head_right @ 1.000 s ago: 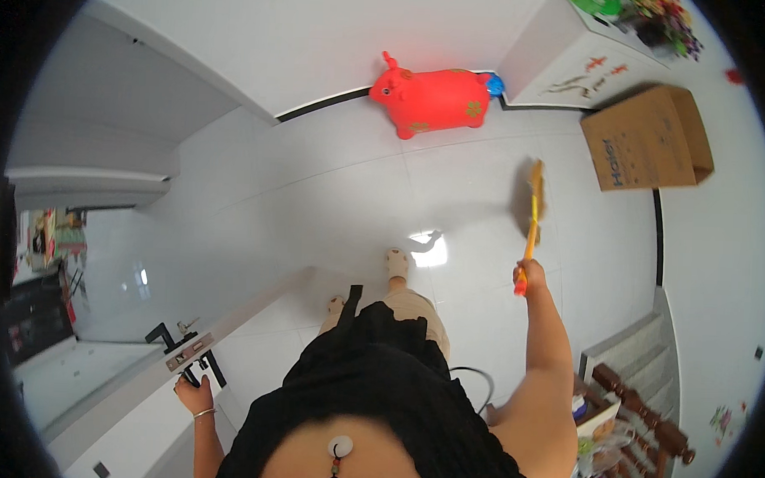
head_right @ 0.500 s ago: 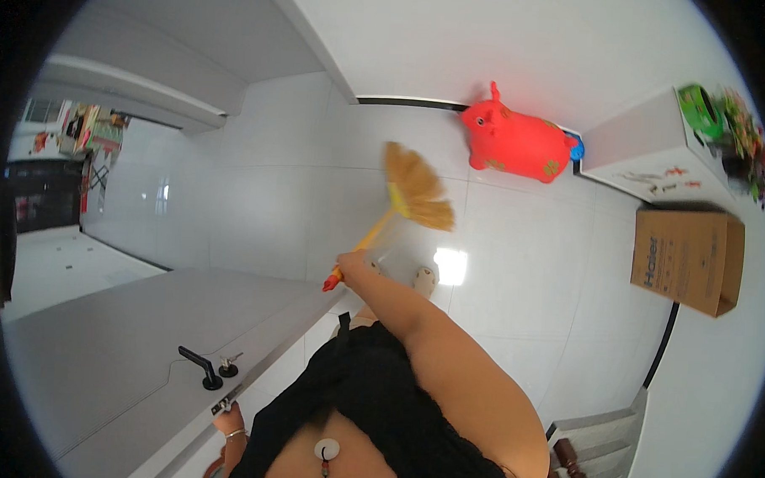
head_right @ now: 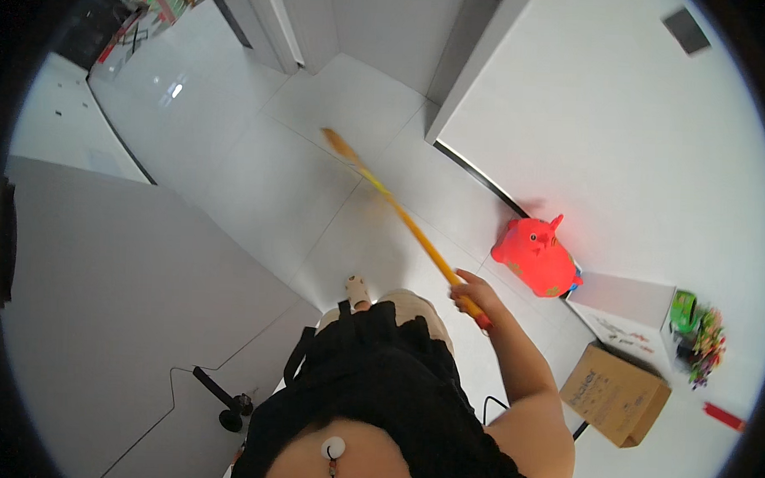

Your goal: The person cleans a table with a cloth, then places a liner in a trash can and sweeps the floor with a broom.

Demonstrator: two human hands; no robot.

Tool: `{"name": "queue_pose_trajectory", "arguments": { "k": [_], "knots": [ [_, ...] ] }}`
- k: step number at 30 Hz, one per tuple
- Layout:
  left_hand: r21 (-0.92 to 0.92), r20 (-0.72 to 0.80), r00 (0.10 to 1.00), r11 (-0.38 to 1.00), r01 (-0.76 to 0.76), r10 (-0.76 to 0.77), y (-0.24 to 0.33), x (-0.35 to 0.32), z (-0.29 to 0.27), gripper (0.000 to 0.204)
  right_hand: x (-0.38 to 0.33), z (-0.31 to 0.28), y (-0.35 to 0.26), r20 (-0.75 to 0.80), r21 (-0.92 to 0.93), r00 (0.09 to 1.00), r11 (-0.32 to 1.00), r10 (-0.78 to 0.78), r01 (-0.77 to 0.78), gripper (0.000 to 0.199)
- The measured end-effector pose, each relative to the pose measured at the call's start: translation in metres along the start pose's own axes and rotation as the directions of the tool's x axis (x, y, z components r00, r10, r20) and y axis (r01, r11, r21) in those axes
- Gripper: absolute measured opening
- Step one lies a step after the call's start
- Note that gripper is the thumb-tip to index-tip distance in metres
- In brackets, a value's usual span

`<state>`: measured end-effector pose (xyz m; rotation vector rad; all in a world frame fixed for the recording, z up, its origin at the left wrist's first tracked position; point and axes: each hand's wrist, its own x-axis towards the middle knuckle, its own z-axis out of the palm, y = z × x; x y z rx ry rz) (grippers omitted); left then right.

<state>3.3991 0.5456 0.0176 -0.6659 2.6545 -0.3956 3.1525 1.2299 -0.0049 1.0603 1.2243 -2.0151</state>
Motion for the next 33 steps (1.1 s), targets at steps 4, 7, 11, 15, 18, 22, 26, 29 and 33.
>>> {"name": "queue_pose_trajectory", "arguments": {
  "k": [4,7,11,15,18,22,26,29,33],
  "knots": [
    [-0.035,0.014,0.993,0.992,0.12,-0.119,0.02,-0.012,-0.012,0.029,-0.011,-0.009,-0.042,-0.16,0.279,0.978,0.956,0.133,-0.085,0.028],
    [-0.042,0.008,0.978,0.977,0.211,-0.211,0.039,-0.019,-0.03,0.034,0.068,-0.05,-0.063,-0.102,0.635,0.949,0.754,0.3,-0.169,0.01],
    [-0.021,-0.024,0.943,0.944,0.33,-0.331,0.077,-0.03,-0.067,0.04,0.218,-0.063,-0.107,-0.253,0.701,0.939,0.713,0.232,0.012,0.022],
    [-0.001,-0.099,0.905,0.91,0.415,-0.413,0.131,-0.038,-0.117,0.047,0.347,0.065,-0.159,-0.116,0.578,0.966,0.806,0.232,-0.124,0.01],
    [0.039,-0.214,0.884,0.901,0.432,-0.415,0.165,-0.056,-0.145,0.053,0.395,0.207,-0.174,-0.065,0.502,0.908,0.8,0.413,-0.328,0.013],
    [-0.175,-0.205,0.801,0.826,0.536,-0.563,0.193,-0.07,-0.164,0.07,0.412,0.317,-0.227,0.322,0.404,0.895,0.811,0.308,-0.424,0.007],
    [-0.542,0.021,0.661,0.547,0.638,-0.75,0.258,-0.018,-0.218,0.069,0.476,0.3,-0.32,0.835,0.324,0.489,0.491,0.253,-0.808,0.017],
    [-0.6,-0.165,0.689,0.627,0.498,-0.705,0.275,-0.015,-0.225,0.066,0.431,0.297,-0.355,0.706,0.13,0.676,0.901,0.21,-0.415,0.011],
    [-0.875,0.175,0.4,0.044,0.481,-0.9,0.302,0.026,-0.259,0.062,0.354,0.259,-0.394,0.517,-0.161,0.853,0.987,0.07,0.016,0.014]
  ]
}}
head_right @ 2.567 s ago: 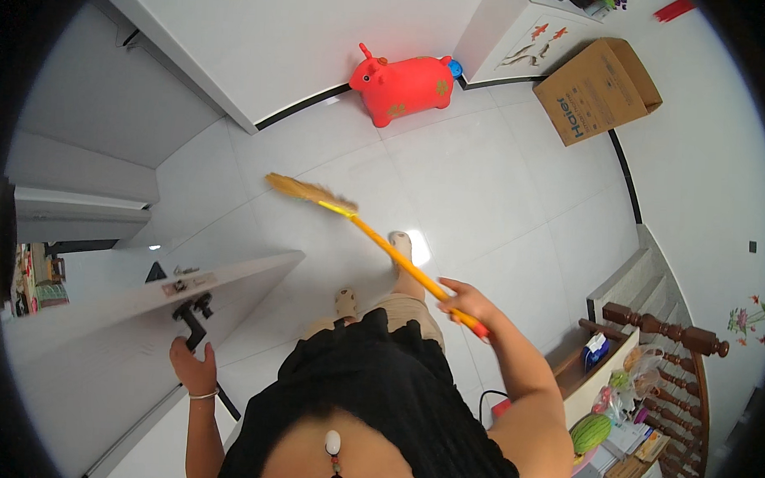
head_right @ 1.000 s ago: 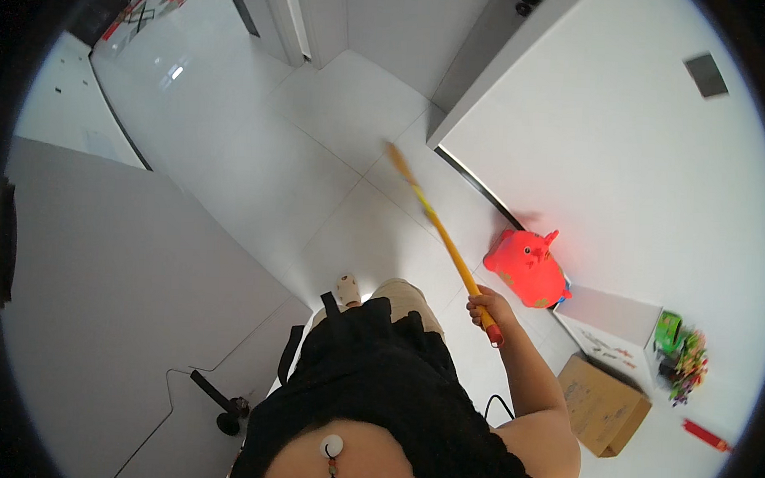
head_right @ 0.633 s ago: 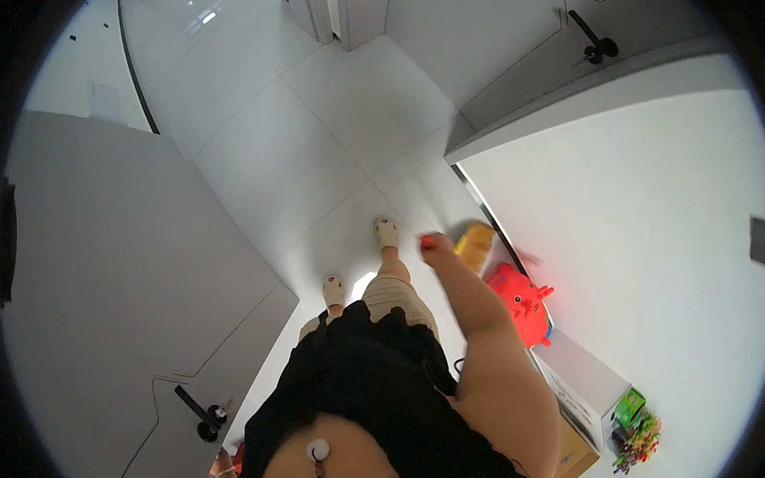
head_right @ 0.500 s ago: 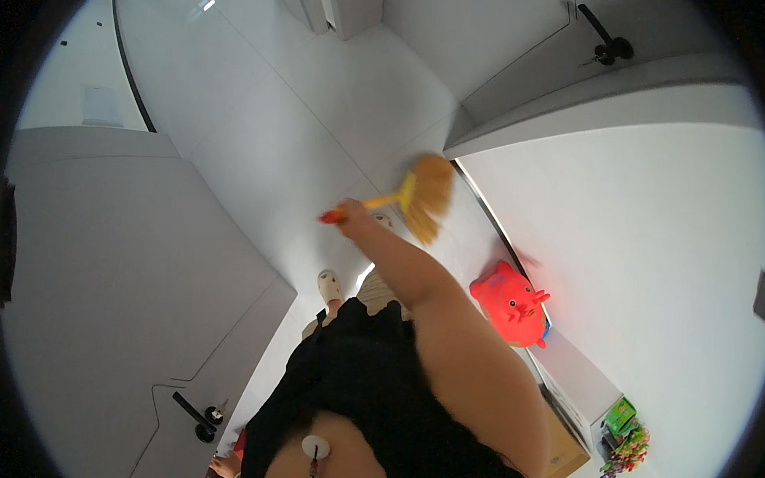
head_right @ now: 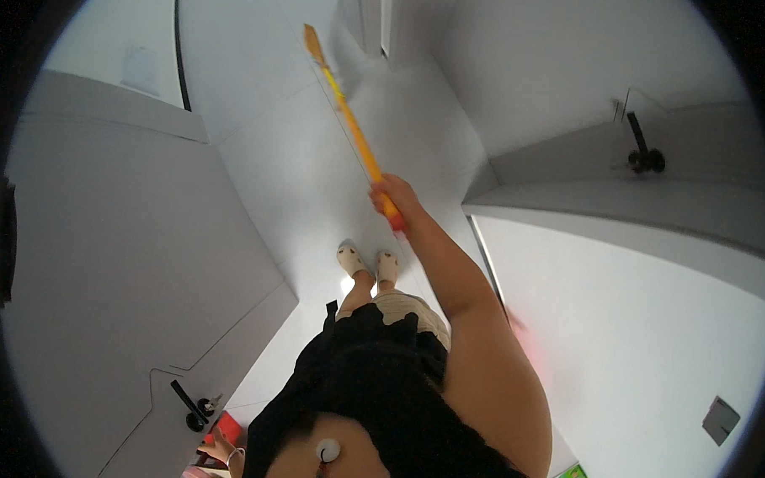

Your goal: The person cleans a table with a cloth, then places a liner in a trash can and sweeps the floor with a broom.

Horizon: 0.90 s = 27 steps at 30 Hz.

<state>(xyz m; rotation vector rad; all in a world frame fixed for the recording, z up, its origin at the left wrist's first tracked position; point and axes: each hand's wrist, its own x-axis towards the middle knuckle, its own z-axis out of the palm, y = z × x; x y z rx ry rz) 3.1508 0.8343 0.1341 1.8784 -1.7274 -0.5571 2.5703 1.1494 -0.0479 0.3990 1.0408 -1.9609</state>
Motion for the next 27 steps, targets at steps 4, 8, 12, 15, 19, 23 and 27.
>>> {"name": "queue_pose_trajectory", "arguments": {
  "k": [4,8,12,15,19,23,27],
  "knots": [
    [-0.087,-0.107,0.978,0.981,0.171,-0.18,-0.01,0.016,0.019,0.082,-0.078,-0.008,0.003,-0.256,-0.314,0.962,0.949,-0.094,0.009,0.034],
    [-0.038,-0.281,0.959,0.999,0.036,-0.046,0.002,0.013,0.038,0.087,-0.119,-0.007,0.005,-0.505,-0.176,0.863,0.977,0.017,-0.122,0.02],
    [-0.072,-0.26,0.956,0.99,0.12,-0.134,0.014,0.014,0.044,0.091,-0.045,-0.106,-0.003,-0.52,0.327,0.846,0.942,0.116,0.071,0.011],
    [0.016,-0.243,0.93,0.958,0.287,-0.275,0.024,0.015,0.039,0.088,0.049,-0.08,-0.041,-0.519,0.374,0.847,0.921,0.112,0.108,0.011],
    [0.032,-0.271,0.947,0.981,0.19,-0.174,0.036,0.013,0.031,0.077,0.187,-0.019,-0.052,-0.286,0.301,0.943,0.95,0.172,-0.082,0.013],
    [0.828,-0.407,0.85,0.528,0.188,0.335,0.102,-0.001,0.057,0.081,0.298,0.075,-0.114,0.155,0.495,0.915,0.772,0.373,-0.399,0.01],
    [0.91,-0.045,0.978,0.413,-0.043,0.202,0.138,0.006,0.072,0.087,0.365,0.11,-0.17,0.323,0.448,0.833,0.704,0.448,-0.552,0.005]
  ]
}}
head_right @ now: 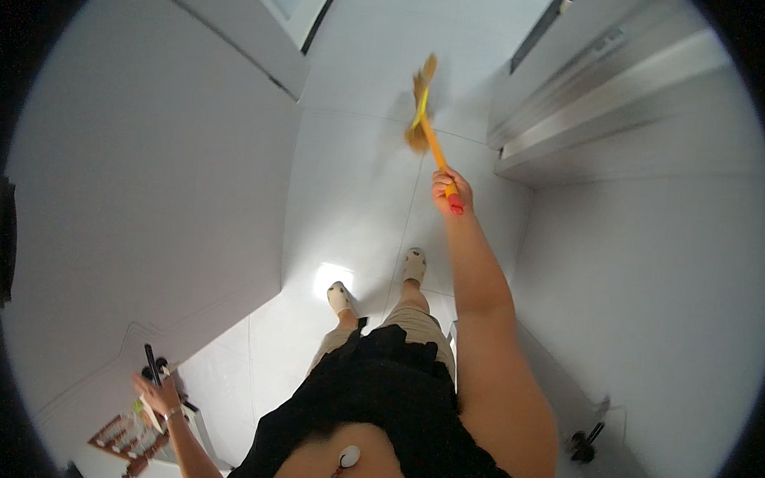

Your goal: The person cleans a table with a cloth, then places a liner in a trash can and sweeps the floor with a broom.

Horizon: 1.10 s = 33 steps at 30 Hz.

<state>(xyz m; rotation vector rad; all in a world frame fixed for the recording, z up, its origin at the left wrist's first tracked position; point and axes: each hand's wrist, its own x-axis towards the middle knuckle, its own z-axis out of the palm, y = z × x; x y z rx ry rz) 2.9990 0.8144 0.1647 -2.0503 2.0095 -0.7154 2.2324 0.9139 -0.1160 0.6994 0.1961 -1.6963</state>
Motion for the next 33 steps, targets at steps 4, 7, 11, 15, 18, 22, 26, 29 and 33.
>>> {"name": "queue_pose_trajectory", "arguments": {
  "k": [4,7,11,15,18,22,26,29,33],
  "knots": [
    [-0.231,0.365,0.93,0.963,0.136,-0.044,0.02,0.015,0.012,0.103,-0.017,0.006,0.032,-0.173,-0.633,0.983,0.771,-0.057,-0.067,0.013],
    [-0.088,0.366,0.925,0.986,0.144,-0.102,0.034,0.02,0.027,0.112,-0.073,-0.001,0.076,-0.298,-0.804,0.95,0.56,-0.089,-0.2,0.016],
    [0.023,0.299,0.911,0.957,0.29,-0.284,0.057,0.016,0.029,0.112,-0.145,0.013,0.075,-0.487,-0.689,0.839,0.483,0.243,-0.54,0.026],
    [0.051,0.258,0.896,0.931,0.361,-0.362,0.065,0.015,0.04,0.112,-0.162,0.017,0.095,-0.69,-0.415,0.52,0.312,0.504,-0.854,0.028],
    [0.068,0.235,0.893,0.923,0.38,-0.385,0.06,0.018,0.049,0.111,-0.136,-0.033,0.131,-0.803,-0.218,0.239,0.103,0.546,-0.97,0.02],
    [-0.001,0.332,0.839,0.889,0.457,-0.431,0.074,0.026,0.046,0.113,-0.076,-0.119,0.183,-0.594,-0.434,0.289,0.004,0.751,-0.901,0.01],
    [-0.107,0.288,0.891,0.913,0.393,-0.35,0.046,0.027,0.059,0.116,0.005,-0.24,0.216,-0.226,-0.403,0.274,0.166,0.935,-0.9,0.014],
    [-0.125,0.278,0.892,0.907,0.401,-0.356,0.059,0.026,0.064,0.114,0.042,-0.25,0.118,0.098,-0.989,0.6,0.145,0.794,-0.03,0.014],
    [-0.152,0.269,0.884,0.89,0.43,-0.382,0.051,0.014,0.065,0.114,0.098,-0.073,-0.03,-0.618,0.166,0.225,0.405,0.753,-0.899,0.016]
  ]
}}
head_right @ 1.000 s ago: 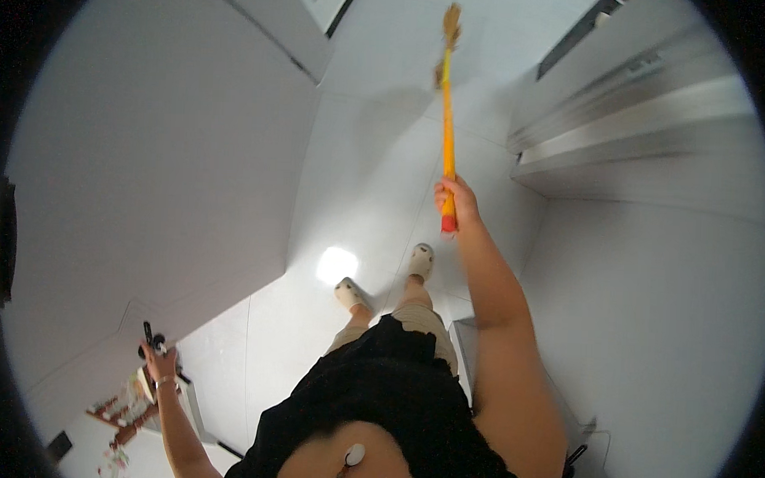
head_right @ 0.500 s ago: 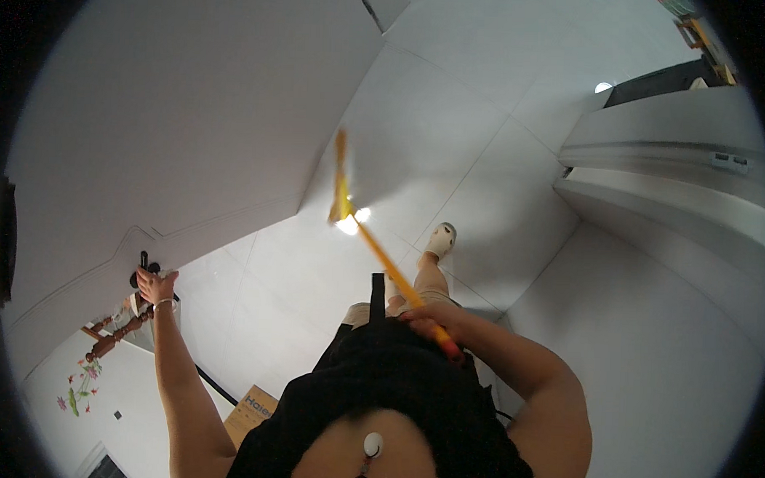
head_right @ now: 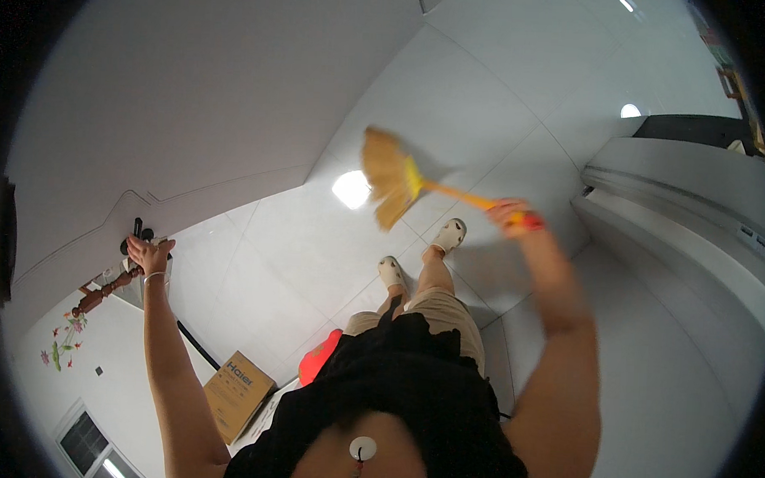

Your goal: The person cleans a table with a cloth, then places a liner in a trash can and sweeps the floor with a broom.

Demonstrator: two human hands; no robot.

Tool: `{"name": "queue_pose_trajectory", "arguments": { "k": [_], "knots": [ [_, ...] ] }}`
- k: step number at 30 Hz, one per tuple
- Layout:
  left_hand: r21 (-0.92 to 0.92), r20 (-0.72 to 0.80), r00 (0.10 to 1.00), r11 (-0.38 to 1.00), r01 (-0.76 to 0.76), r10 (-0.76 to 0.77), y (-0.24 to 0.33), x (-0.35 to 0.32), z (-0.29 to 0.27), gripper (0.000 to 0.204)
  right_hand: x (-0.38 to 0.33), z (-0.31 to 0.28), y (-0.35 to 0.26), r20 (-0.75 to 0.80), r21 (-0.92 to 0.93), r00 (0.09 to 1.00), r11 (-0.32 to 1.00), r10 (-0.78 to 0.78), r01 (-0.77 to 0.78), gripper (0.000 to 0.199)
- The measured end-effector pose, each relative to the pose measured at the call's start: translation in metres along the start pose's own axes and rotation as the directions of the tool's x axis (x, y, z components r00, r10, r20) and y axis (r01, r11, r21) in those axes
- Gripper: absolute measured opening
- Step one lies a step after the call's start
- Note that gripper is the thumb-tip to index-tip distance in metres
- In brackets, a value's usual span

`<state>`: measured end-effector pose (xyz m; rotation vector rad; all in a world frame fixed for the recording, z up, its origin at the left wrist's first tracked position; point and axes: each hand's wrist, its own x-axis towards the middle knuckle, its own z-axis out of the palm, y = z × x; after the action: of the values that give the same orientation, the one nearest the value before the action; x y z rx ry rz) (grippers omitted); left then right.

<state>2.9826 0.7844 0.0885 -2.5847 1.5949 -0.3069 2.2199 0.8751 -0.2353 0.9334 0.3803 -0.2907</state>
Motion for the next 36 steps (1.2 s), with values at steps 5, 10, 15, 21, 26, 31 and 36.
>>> {"name": "queue_pose_trajectory", "arguments": {
  "k": [5,10,15,21,26,31,36],
  "knots": [
    [0.005,0.005,1.0,1.0,0.01,-0.01,0.01,0.005,0.0,0.116,-0.14,0.107,-0.04,-0.069,-0.28,0.825,0.804,-0.562,0.524,0.015],
    [0.05,0.041,0.999,0.999,-0.013,0.011,0.002,0.014,0.001,0.12,-0.082,0.143,-0.05,0.08,-0.807,0.265,0.094,-0.961,0.583,0.013],
    [0.081,0.036,0.999,0.997,0.01,-0.013,-0.009,0.011,0.007,0.121,-0.055,0.082,0.055,0.045,-0.643,0.385,0.269,-0.922,0.717,0.009],
    [0.29,0.112,0.989,0.955,0.058,-0.094,-0.018,0.016,0.012,0.123,-0.099,0.025,0.242,-0.001,-0.554,0.586,0.488,-0.81,0.674,0.038],
    [0.361,0.154,0.972,0.926,0.11,-0.176,0.007,0.023,0.007,0.125,-0.136,-0.011,0.304,-0.226,-0.568,0.676,0.658,-0.702,0.494,0.033],
    [0.426,0.167,0.954,0.891,0.156,-0.247,0.028,0.025,0.001,0.126,-0.161,-0.039,0.254,-0.459,-0.536,0.538,0.703,-0.707,0.467,0.013],
    [0.456,0.116,0.952,0.866,0.202,-0.283,0.018,0.031,0.004,0.121,-0.177,-0.035,0.112,-0.322,-0.603,0.435,0.536,-0.841,0.59,0.009]
  ]
}}
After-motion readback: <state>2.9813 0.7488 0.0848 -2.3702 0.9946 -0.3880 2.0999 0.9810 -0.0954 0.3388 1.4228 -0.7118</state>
